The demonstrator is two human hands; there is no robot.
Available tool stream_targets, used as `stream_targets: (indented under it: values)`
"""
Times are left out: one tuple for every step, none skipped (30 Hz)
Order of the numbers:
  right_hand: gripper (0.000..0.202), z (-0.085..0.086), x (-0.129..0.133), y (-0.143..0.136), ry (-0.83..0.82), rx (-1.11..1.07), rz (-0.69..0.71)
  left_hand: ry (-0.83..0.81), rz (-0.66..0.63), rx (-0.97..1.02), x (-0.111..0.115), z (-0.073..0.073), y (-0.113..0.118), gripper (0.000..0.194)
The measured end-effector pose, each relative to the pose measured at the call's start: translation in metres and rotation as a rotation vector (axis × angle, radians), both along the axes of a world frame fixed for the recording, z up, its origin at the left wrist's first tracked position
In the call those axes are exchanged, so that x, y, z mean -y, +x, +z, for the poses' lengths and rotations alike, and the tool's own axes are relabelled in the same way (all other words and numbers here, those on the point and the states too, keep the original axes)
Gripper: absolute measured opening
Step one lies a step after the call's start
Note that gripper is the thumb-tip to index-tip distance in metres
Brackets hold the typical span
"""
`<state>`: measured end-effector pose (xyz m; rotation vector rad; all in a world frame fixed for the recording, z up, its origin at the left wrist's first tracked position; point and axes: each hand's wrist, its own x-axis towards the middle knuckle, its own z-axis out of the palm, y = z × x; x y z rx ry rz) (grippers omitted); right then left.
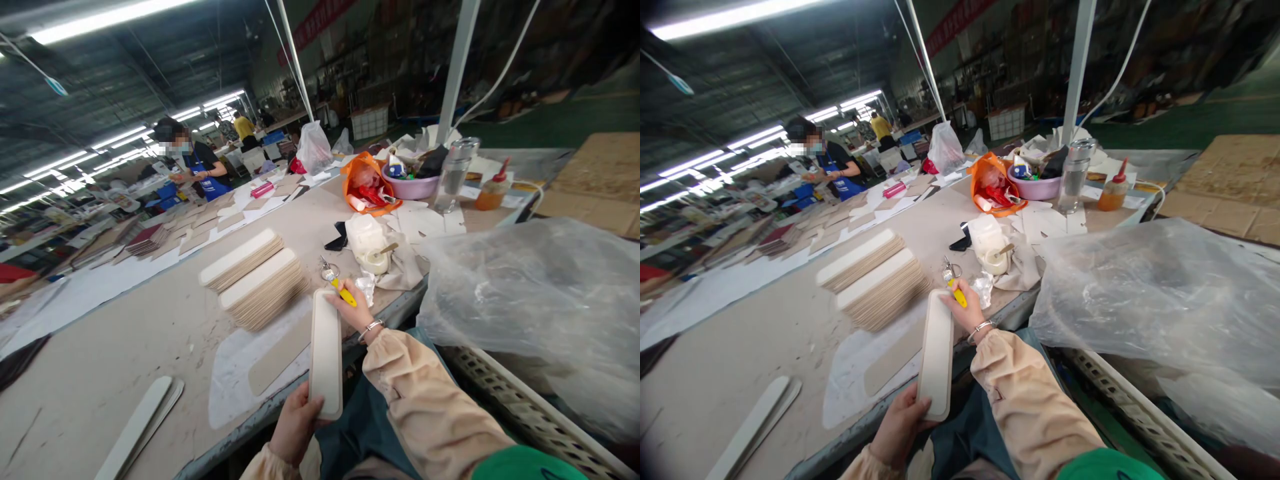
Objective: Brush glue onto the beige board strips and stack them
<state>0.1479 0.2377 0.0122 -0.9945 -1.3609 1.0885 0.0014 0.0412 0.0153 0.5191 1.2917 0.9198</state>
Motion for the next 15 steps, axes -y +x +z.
stream_targets:
  values:
    - [0.030,0.002,0.001,0.001,0.011,0.007,0.001,0.007,0.011,-0.013,0.002,-0.003,-0.002,0.054]
    - [0.030,0.003,0.003,0.002,0.023,0.017,-0.001,0.015,0.031,-0.027,0.003,-0.007,-0.005,0.055]
    - [0.029,0.004,0.004,0.003,0.036,0.030,-0.006,0.026,0.060,-0.042,0.005,-0.011,-0.008,0.054]
    - [0.029,0.005,0.005,0.003,0.047,0.038,-0.017,0.042,0.101,-0.061,0.005,-0.014,-0.013,0.052]
    - [0.029,0.005,0.005,0.004,0.054,0.037,-0.022,0.060,0.144,-0.082,0.005,-0.015,-0.019,0.050]
    - [0.029,0.006,0.005,0.004,0.056,0.027,-0.024,0.079,0.190,-0.108,0.005,-0.015,-0.027,0.047]
    - [0.029,0.007,0.004,0.003,0.054,0.006,-0.022,0.096,0.232,-0.139,0.003,-0.012,-0.035,0.045]
    - [0.029,0.009,0.002,0.001,0.049,-0.021,-0.016,0.113,0.271,-0.178,0.000,-0.005,-0.044,0.043]
    - [0.029,0.011,0.000,-0.002,0.043,-0.050,-0.006,0.130,0.308,-0.220,-0.004,0.004,-0.053,0.042]
    - [0.030,0.015,-0.004,-0.005,0.040,-0.075,0.006,0.152,0.339,-0.261,-0.010,0.015,-0.063,0.040]
    - [0.030,0.019,-0.009,-0.010,0.041,-0.093,0.016,0.174,0.367,-0.301,-0.018,0.029,-0.074,0.039]
    - [0.030,0.025,-0.015,-0.016,0.049,-0.101,0.024,0.204,0.387,-0.338,-0.027,0.044,-0.085,0.037]
    - [0.031,0.032,-0.022,-0.022,0.063,-0.098,0.027,0.240,0.393,-0.373,-0.038,0.058,-0.096,0.036]
    - [0.031,0.039,-0.030,-0.030,0.081,-0.083,0.022,0.271,0.405,-0.417,-0.051,0.072,-0.108,0.037]
    - [0.032,0.045,-0.040,-0.038,0.102,-0.061,0.008,0.305,0.425,-0.479,-0.065,0.084,-0.120,0.039]
